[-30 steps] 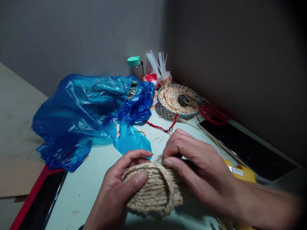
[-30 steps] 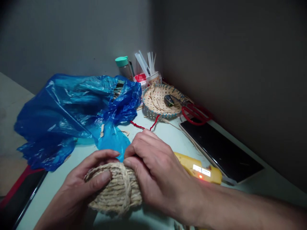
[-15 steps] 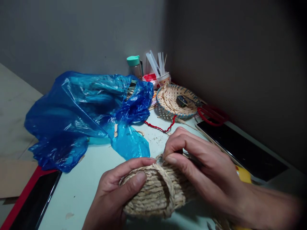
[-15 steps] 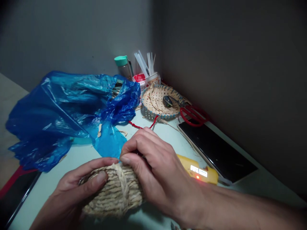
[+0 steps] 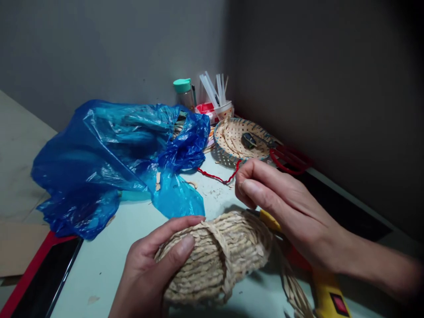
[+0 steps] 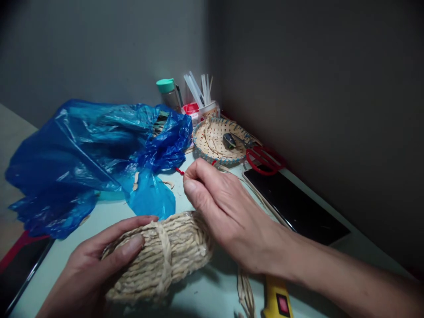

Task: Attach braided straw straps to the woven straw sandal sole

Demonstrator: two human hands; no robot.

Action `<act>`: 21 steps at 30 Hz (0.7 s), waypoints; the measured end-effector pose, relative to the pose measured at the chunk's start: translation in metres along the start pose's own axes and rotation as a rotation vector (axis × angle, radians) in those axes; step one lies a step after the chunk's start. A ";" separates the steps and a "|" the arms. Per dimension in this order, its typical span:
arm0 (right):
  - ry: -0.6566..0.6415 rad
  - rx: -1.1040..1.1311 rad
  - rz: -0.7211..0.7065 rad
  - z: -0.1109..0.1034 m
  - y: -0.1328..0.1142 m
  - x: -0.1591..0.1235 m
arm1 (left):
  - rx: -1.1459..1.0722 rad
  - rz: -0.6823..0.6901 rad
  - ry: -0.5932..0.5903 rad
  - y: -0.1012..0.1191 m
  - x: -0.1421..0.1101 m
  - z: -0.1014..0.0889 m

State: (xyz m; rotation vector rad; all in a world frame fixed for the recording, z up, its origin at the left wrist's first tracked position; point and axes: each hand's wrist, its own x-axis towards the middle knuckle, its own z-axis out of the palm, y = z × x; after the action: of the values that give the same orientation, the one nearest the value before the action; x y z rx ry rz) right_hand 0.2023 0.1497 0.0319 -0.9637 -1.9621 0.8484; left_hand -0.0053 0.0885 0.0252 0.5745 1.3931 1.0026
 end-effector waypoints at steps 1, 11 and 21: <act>-0.011 -0.015 -0.009 0.000 0.002 0.001 | -0.001 0.005 -0.002 0.000 0.000 0.000; -0.119 -0.077 -0.201 -0.006 0.012 0.015 | 0.006 0.053 0.011 0.003 0.002 0.000; -0.276 -0.185 -0.270 -0.001 0.020 0.014 | 0.172 0.165 0.027 0.000 0.005 -0.004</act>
State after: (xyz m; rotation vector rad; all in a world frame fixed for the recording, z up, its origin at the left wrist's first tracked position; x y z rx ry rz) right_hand 0.2041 0.1719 0.0214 -0.6875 -2.3770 0.6822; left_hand -0.0100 0.0914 0.0221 0.8165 1.4839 1.0297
